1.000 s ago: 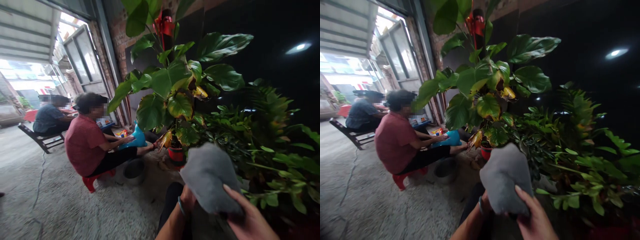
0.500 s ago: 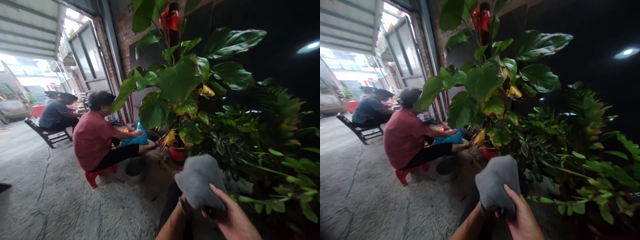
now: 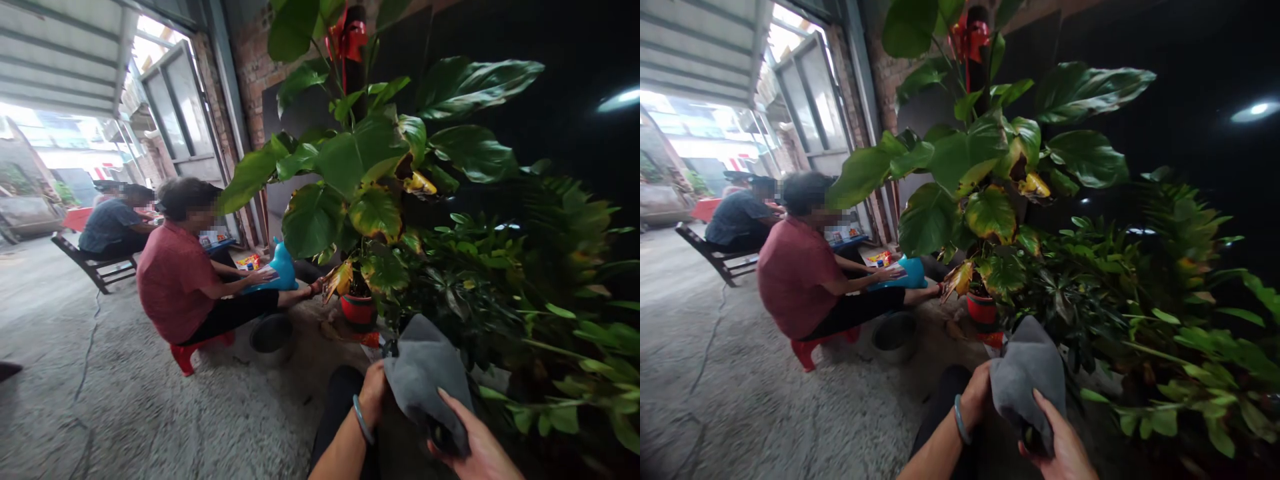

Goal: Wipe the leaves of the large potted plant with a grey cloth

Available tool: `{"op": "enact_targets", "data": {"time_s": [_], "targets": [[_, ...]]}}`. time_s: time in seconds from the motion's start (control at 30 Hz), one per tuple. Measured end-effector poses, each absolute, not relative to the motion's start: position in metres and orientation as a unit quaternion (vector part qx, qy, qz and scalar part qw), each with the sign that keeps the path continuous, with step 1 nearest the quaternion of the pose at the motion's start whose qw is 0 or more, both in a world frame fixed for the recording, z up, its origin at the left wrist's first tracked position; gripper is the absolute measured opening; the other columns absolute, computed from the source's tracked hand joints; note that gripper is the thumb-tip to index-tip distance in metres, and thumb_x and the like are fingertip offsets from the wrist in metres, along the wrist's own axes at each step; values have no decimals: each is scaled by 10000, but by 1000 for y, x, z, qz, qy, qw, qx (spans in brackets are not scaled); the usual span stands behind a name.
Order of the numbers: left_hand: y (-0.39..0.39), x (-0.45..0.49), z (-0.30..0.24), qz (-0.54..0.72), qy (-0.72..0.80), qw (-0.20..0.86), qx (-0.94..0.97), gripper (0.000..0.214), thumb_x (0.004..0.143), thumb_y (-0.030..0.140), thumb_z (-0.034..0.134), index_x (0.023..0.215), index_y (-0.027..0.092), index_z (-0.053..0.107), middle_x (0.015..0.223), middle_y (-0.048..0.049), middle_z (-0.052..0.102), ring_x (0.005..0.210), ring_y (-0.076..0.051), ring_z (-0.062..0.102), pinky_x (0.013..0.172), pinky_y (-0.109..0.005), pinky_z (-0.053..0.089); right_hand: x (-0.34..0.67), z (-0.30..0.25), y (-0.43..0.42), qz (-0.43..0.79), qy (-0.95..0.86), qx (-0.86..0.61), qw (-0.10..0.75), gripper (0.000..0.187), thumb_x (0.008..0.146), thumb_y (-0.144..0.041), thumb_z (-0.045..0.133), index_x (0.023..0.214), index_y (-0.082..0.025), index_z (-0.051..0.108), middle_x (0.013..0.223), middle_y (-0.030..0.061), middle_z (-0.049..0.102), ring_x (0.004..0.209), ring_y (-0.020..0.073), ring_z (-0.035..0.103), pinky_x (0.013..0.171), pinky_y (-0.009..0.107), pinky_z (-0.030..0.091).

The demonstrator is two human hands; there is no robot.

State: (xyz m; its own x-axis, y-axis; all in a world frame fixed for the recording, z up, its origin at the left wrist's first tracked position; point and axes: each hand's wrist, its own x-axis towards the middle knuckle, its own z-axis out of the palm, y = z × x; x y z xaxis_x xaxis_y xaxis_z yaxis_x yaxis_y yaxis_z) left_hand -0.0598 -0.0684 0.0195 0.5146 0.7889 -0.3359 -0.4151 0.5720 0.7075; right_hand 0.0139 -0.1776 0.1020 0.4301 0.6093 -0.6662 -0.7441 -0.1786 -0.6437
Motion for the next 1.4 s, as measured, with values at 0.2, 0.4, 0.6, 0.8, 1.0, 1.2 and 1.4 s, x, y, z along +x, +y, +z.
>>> {"op": "enact_targets", "data": {"time_s": [0.2,0.4,0.6,0.8,1.0,1.2,1.4], "targets": [[-67,-90,45,450,415,741,276,396,530,185,692,918,157,619,1000,-78,630,718,-135,560,627,-250,421,22,115,-176,447,-57,-561,695,422,384,-371,813,739,-190,673,693,21,703,639,219,606,455,298,446],[-107,-89,76,435,230,830,263,681,560,382,773,1182,216,550,1169,-93,605,1051,-240,567,866,-307,427,1,102,-169,465,-35,-525,712,464,341,-405,789,738,-193,676,755,54,725,869,323,638,681,393,507],[-128,-81,81,366,217,881,209,589,483,333,809,1018,165,631,878,-76,687,987,-269,596,895,-339,408,13,64,-177,419,-99,-626,650,566,456,-598,697,829,-172,675,854,97,725,1038,363,576,843,451,467],[-127,-83,98,341,273,873,217,431,424,273,806,802,147,642,756,-55,679,744,-210,613,785,-325,419,37,62,-178,328,-294,-701,561,521,549,-617,603,857,-203,676,975,98,708,1082,334,556,912,404,427],[-127,-81,85,316,305,877,193,347,387,232,783,679,162,609,774,-63,680,815,-243,617,762,-328,432,38,71,-175,237,-352,-730,536,334,449,-513,715,675,-291,610,828,86,692,1087,365,537,940,453,384],[-105,-86,98,354,365,833,217,335,421,185,715,721,176,566,655,-18,637,693,-210,604,645,-299,427,78,86,-189,200,-296,-717,599,548,444,-629,623,848,-258,618,878,101,701,916,336,614,863,451,423],[-75,-71,168,434,282,799,307,409,411,155,698,807,167,596,660,8,639,582,-141,563,590,-264,432,110,66,-195,295,-157,-737,587,854,443,-699,553,1135,-200,505,540,35,637,563,300,617,584,424,442]]}}
